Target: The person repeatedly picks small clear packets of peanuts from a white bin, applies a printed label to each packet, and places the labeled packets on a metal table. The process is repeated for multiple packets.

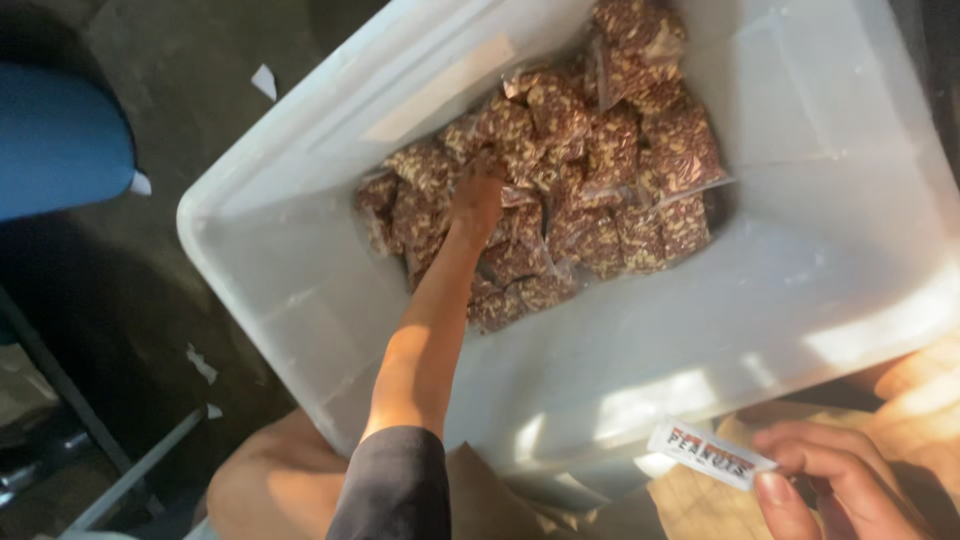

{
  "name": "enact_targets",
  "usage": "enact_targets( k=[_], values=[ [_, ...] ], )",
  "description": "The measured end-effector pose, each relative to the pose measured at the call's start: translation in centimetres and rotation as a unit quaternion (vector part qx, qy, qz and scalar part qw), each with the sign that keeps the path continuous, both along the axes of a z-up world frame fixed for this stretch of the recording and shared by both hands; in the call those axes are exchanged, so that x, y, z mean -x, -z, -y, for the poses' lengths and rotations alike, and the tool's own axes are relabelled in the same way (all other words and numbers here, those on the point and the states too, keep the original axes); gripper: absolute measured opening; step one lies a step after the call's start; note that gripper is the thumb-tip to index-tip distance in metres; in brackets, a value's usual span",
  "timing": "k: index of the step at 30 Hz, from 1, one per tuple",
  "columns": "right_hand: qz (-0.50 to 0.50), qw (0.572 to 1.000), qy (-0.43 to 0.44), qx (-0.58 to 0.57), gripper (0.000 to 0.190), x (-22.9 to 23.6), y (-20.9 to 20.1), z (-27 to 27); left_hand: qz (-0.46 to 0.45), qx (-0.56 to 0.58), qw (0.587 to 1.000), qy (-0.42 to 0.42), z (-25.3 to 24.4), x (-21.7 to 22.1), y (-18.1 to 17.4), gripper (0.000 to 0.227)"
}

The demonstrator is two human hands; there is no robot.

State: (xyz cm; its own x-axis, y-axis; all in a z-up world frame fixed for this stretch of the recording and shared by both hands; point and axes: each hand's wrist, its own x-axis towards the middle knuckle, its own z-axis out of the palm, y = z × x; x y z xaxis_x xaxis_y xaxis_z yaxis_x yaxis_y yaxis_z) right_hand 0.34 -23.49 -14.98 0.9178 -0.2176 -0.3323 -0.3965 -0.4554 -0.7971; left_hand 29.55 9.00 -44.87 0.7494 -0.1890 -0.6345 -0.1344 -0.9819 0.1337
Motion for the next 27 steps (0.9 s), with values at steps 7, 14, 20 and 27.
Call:
enact_targets(
  k=[7,14,20,27],
  values=[
    [0.019,0.995,-0.016,-0.092,0.007,-0.1,-2.5,-0.8,0.003,0.121,0.986,-0.116,0.0,3.4,-12.0,0.058],
    [0.051,0.982,-0.058,-0.171,0.012,3.3,0.6,2.2,-0.172,0.686,0.571,-0.417,-1.9,12.8,-27.0,0.071],
    [0.125,0.966,-0.13,-0.188,0.011,3.7,0.6,3.6,-0.209,0.856,0.383,-0.277,-0.1,19.8,-30.8,0.098],
    [0.126,0.952,0.011,-0.28,0.007,3.2,-4.5,0.2,-0.304,0.844,0.396,-0.194,2.6,21.9,-30.2,0.096]
  ],
)
